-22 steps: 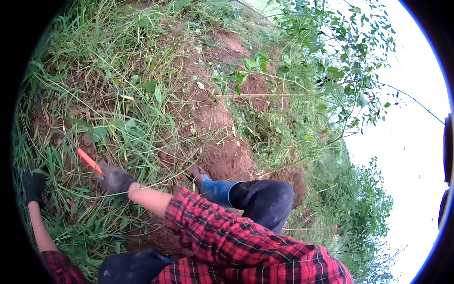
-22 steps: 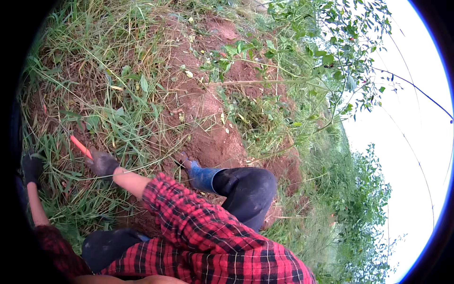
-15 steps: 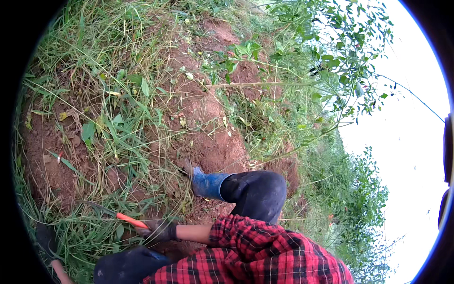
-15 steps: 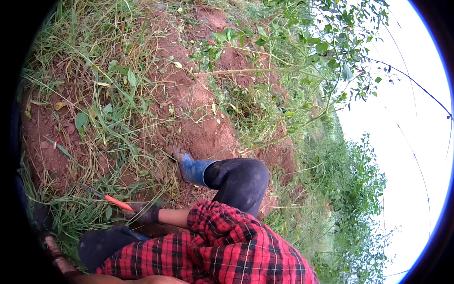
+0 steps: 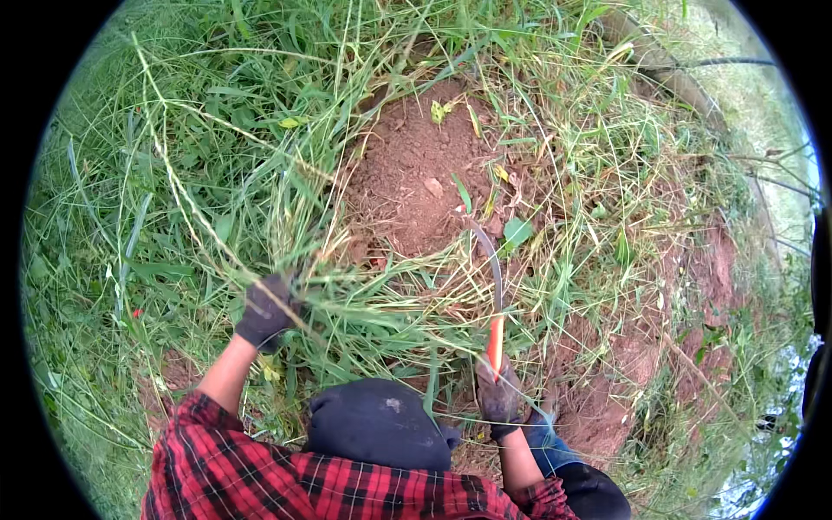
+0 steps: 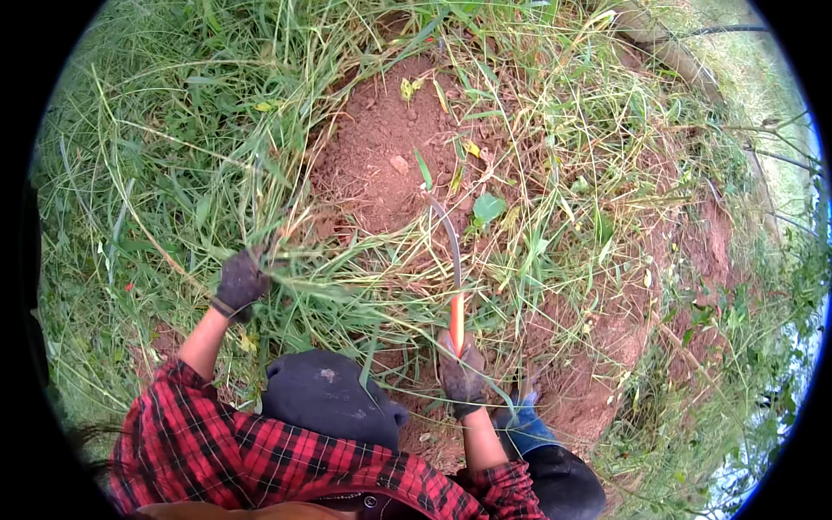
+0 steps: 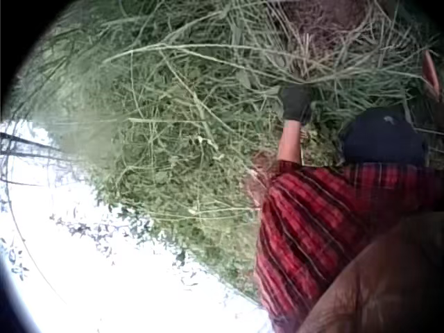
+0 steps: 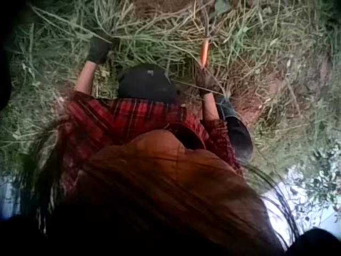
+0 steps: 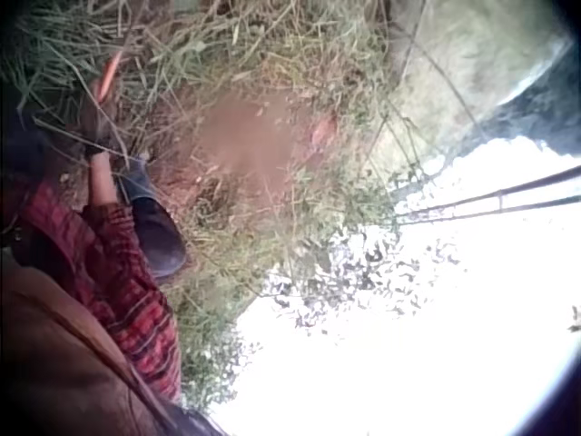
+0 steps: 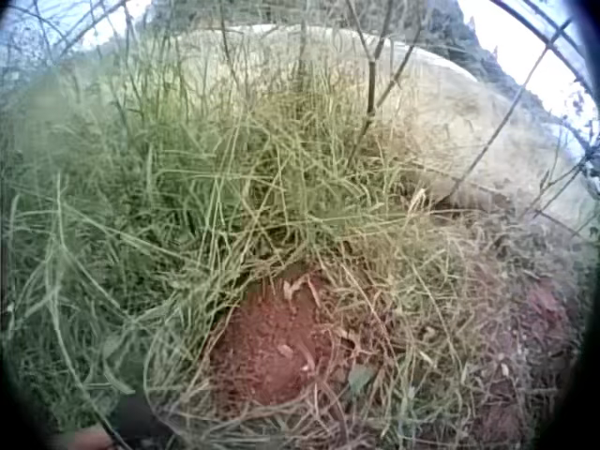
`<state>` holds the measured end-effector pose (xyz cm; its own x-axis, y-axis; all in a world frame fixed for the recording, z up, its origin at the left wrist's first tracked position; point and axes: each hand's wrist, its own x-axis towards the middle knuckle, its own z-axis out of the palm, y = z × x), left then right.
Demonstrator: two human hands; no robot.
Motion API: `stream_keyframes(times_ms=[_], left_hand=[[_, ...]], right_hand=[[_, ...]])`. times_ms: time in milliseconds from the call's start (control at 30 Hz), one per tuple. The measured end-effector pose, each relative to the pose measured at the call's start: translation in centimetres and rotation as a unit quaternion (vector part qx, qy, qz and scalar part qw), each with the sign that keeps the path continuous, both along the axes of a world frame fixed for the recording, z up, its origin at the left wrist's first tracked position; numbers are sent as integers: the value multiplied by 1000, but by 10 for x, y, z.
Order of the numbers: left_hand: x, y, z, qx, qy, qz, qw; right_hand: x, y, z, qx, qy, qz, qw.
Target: The person uses a small hand hoe to loosen soil and pull weeds from a garden bed. They repeatedly scrape the ground, gather the uprooted grass and weeds by hand, and toss the debris aside, clearing a patch of soil.
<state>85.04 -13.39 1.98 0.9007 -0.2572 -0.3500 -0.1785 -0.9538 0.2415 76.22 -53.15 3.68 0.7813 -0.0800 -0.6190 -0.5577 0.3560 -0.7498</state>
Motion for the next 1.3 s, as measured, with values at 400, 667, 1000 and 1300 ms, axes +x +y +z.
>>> stream_keyframes(times_ms=[400, 667, 1000, 1300], left_hand=[[36, -52, 94, -381, 233, 125, 886], [219, -98, 67, -134, -339, 140, 921], [277, -23, -75, 97, -37, 333, 937], [247, -21, -105, 134, -141, -136, 971]], right_hand=[[79, 10, -16, -311, -64, 130, 939], [110, 26, -59, -538, -76, 206, 814], [110, 7, -80, -438, -9, 222, 871], [129, 1, -84, -487, 4, 264, 833]])
